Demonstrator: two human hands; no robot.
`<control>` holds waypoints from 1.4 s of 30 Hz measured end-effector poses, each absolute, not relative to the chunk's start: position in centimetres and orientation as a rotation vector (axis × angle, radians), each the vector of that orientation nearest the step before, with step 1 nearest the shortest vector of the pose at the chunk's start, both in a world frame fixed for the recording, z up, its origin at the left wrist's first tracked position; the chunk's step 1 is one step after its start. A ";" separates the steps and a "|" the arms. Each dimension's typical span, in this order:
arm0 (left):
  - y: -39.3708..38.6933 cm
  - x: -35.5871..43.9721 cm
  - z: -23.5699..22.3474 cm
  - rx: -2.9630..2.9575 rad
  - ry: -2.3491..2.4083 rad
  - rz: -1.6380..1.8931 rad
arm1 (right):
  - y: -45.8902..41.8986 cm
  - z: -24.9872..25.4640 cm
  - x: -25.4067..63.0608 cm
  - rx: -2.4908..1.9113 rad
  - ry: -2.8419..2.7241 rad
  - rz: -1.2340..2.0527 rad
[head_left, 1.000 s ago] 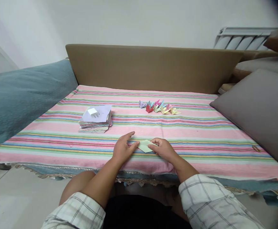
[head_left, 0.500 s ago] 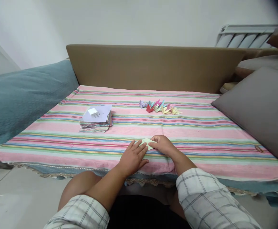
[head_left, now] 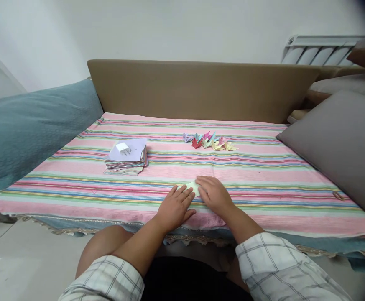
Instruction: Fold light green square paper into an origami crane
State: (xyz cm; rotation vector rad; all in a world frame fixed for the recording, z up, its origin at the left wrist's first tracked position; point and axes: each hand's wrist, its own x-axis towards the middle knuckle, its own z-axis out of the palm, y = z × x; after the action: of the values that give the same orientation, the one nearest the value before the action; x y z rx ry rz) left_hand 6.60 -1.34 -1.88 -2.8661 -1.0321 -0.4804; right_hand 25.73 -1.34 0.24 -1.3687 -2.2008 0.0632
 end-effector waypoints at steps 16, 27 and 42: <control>-1.5 6.6 -1.4 -2.843 -1.071 -0.487 | -2.8 -2.1 25.5 -1.530 -2.525 0.161; -1.4 6.7 -1.2 -2.858 -1.088 -0.501 | -3.7 -1.4 28.0 -1.851 -2.207 -0.013; 0.5 6.5 -0.6 -2.940 -1.268 -0.700 | -0.8 -2.0 26.8 -1.291 -2.168 0.298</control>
State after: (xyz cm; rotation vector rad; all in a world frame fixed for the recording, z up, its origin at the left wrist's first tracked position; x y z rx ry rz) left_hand 6.50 0.51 -0.62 -2.9403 -1.2681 -0.6999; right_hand 26.81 -0.78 -2.02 -1.2912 -2.1680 0.2979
